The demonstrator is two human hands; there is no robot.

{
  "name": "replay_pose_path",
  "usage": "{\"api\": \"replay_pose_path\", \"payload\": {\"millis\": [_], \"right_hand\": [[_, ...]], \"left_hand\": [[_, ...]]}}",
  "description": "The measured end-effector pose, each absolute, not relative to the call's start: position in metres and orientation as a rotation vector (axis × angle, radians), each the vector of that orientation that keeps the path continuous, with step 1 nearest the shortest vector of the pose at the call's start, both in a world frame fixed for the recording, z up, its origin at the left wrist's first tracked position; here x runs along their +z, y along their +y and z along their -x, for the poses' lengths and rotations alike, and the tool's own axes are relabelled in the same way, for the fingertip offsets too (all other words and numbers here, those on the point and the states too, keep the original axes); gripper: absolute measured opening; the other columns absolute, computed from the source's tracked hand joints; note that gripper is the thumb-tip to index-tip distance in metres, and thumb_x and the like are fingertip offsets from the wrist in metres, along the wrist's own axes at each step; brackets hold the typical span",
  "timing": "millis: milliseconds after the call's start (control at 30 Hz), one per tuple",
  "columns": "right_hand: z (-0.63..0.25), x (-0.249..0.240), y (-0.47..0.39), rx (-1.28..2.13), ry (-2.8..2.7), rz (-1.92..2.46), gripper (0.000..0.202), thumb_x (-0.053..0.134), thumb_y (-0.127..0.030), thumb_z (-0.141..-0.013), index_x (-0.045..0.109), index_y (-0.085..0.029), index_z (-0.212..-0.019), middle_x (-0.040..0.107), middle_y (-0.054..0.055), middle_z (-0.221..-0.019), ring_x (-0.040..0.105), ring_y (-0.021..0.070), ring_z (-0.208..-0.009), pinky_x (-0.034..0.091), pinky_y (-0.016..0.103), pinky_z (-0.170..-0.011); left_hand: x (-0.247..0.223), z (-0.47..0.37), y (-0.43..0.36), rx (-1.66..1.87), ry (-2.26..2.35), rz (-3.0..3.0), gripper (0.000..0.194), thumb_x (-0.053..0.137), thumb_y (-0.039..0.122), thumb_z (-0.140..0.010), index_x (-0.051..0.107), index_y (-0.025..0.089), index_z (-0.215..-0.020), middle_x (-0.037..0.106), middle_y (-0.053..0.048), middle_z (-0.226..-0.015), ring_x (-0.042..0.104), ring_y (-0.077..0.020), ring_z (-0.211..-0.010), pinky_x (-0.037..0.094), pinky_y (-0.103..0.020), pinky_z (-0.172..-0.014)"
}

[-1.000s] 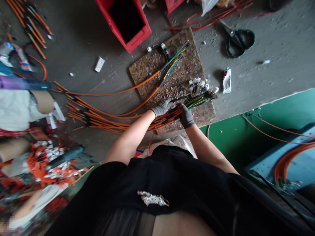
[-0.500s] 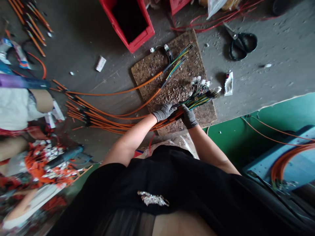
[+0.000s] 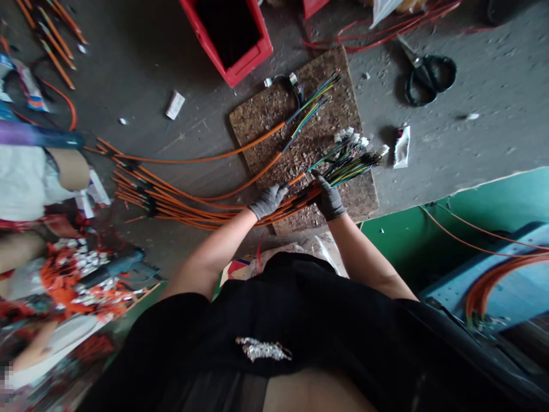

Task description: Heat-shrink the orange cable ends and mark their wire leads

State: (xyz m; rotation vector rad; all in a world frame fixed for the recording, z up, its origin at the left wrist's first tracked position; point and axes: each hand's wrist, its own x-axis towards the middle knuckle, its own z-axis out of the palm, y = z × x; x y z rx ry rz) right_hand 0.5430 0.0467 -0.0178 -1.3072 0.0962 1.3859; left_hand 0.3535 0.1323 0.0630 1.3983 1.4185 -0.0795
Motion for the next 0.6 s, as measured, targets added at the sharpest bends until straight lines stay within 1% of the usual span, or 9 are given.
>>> {"api": "replay_pose_path", "payload": {"millis": [100,233,333,400,467,533,600], "right_hand": [[-0.544,-0.009,0.045,1.424,0.067,1.278,0.046,0.09,-0.054,-0.069,0.074,-0.027,-0.102,0.065,-0.008,-0.072,0.068,0.014,-0.071,0.06,0.029,-0.07],[-0.547,-0.003,0.041,1.449,0.066,1.248,0.047,0.092,-0.054,-0.066,0.077,-0.026,-0.1,0.065,-0.007,-0.072,0.07,0.0148,-0.078,0.061,0.027,-0.073],[-0.549,-0.004,0.042,1.47,0.071,1.246,0.047,0.094,-0.053,-0.064,0.078,-0.024,-0.098,0.068,-0.006,-0.073,0.071,0.0159,-0.078,0.062,0.028,-0.073],[-0.549,-0.005,0.043,1.495,0.067,1.257,0.048,0.093,-0.054,-0.065,0.079,-0.023,-0.1,0.071,-0.005,-0.076,0.073,0.0185,-0.08,0.063,0.031,-0.074],[-0.55,-0.006,0.043,1.51,0.061,1.28,0.047,0.094,-0.054,-0.067,0.08,-0.023,-0.099,0.073,-0.004,-0.076,0.075,0.0196,-0.08,0.063,0.032,-0.074],[-0.551,-0.005,0.042,1.505,0.054,1.304,0.045,0.094,-0.055,-0.067,0.079,-0.024,-0.095,0.072,-0.004,-0.075,0.074,0.0184,-0.076,0.062,0.031,-0.072],[-0.551,-0.005,0.042,1.487,0.043,1.321,0.045,0.094,-0.058,-0.066,0.079,-0.024,-0.091,0.073,-0.004,-0.075,0.072,0.017,-0.074,0.061,0.03,-0.07]], "left_hand": [[0.061,-0.378,0.131,-0.143,1.358,-1.505,0.022,0.073,0.031,-0.096,0.068,0.021,-0.077,0.053,-0.001,-0.06,0.067,-0.0267,-0.081,0.049,-0.036,-0.092],[0.061,-0.382,0.135,-0.313,1.168,-1.641,0.017,0.069,0.032,-0.098,0.076,0.022,-0.087,0.067,-0.004,-0.071,0.068,-0.0263,-0.081,0.052,-0.035,-0.091],[0.063,-0.376,0.134,-0.319,1.156,-1.671,0.02,0.064,0.033,-0.102,0.078,0.022,-0.094,0.072,-0.006,-0.08,0.069,-0.0258,-0.083,0.051,-0.035,-0.091],[0.064,-0.375,0.133,-0.315,1.155,-1.687,0.023,0.061,0.033,-0.104,0.078,0.021,-0.095,0.072,-0.007,-0.081,0.069,-0.0259,-0.083,0.049,-0.035,-0.09],[0.064,-0.375,0.137,-0.326,1.109,-1.667,0.022,0.063,0.032,-0.103,0.078,0.021,-0.091,0.07,-0.006,-0.076,0.067,-0.0251,-0.079,0.048,-0.033,-0.087],[0.062,-0.377,0.148,-0.357,1.031,-1.638,0.022,0.07,0.032,-0.099,0.077,0.021,-0.081,0.065,-0.003,-0.066,0.064,-0.023,-0.072,0.047,-0.032,-0.082],[0.055,-0.383,0.166,-0.332,1.027,-1.666,0.03,0.075,0.034,-0.096,0.071,0.021,-0.069,0.058,-0.001,-0.058,0.058,-0.0207,-0.065,0.046,-0.032,-0.078]]}}
